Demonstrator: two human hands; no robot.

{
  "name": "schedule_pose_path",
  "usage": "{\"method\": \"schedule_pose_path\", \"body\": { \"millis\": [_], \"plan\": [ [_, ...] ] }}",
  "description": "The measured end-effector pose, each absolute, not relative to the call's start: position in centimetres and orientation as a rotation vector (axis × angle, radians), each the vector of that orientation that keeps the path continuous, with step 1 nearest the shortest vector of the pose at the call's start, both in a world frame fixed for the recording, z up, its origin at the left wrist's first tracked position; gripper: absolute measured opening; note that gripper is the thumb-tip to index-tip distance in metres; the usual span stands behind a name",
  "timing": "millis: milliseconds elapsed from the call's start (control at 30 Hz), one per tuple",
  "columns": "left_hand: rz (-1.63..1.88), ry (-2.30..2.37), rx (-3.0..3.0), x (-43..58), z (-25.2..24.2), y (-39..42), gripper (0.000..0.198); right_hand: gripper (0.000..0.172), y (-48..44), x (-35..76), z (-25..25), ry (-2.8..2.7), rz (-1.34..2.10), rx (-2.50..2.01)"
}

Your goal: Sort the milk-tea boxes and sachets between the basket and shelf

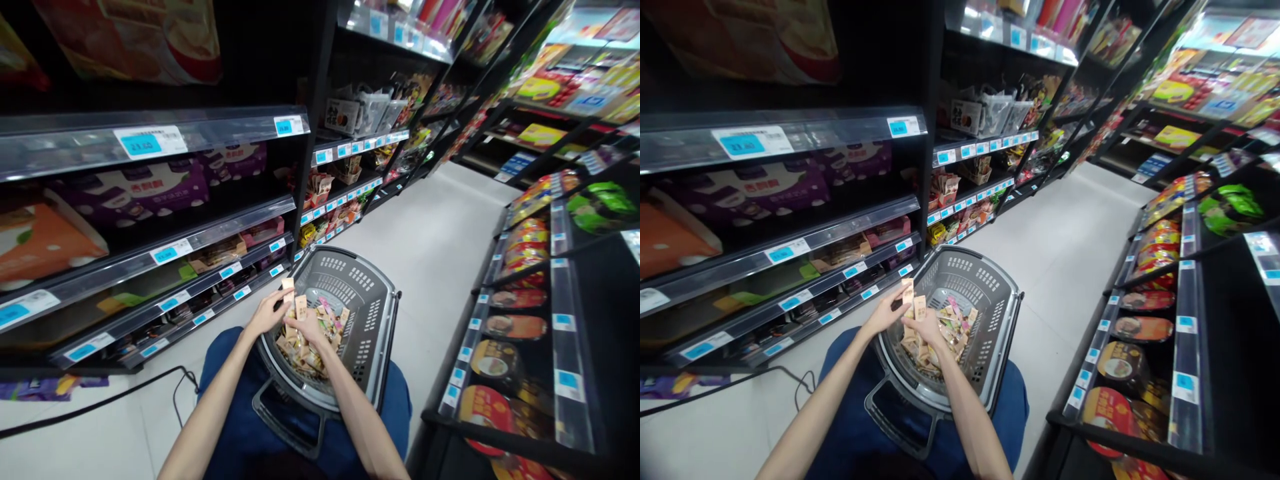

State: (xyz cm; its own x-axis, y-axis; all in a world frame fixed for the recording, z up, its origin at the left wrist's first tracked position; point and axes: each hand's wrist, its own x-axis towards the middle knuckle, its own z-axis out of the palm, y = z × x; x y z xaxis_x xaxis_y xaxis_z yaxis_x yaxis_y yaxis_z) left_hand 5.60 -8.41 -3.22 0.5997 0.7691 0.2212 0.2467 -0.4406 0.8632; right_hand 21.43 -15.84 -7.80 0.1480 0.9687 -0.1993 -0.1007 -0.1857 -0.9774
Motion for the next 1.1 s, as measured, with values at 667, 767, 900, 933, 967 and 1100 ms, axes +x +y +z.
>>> {"method": "schedule_pose_path", "body": {
  "millis": [667, 767, 900, 933, 967, 1100],
  "plan": [
    [0.767, 0.99, 1.879, 4.7, -3.8, -8.0, 0.055, 0.036, -16.5, 20.5, -8.4, -1.137, 1.188, -1.409],
    [0.764, 0.996, 1.889, 4.6, -4.1, -7.9, 0.055, 0.036, -16.4, 20.3, -8.8, -1.125, 1.187, -1.408],
    [0.767, 0.99, 1.885, 4.6, -3.7, -8.0, 0.055, 0.036, -16.3, 20.2, -8.7, -1.121, 1.19, -1.41],
    [0.77, 0.989, 1.882, 4.7, -3.6, -8.1, 0.055, 0.036, -16.4, 20.2, -8.6, -1.12, 1.19, -1.412],
    [0.771, 0.992, 1.881, 4.7, -3.5, -8.1, 0.054, 0.036, -16.4, 20.3, -8.5, -1.119, 1.19, -1.415],
    [0.764, 1.004, 1.902, 4.7, -3.4, -8.2, 0.056, 0.038, -16.6, 20.3, -8.1, -1.105, 1.181, -1.44]
  ]
}}
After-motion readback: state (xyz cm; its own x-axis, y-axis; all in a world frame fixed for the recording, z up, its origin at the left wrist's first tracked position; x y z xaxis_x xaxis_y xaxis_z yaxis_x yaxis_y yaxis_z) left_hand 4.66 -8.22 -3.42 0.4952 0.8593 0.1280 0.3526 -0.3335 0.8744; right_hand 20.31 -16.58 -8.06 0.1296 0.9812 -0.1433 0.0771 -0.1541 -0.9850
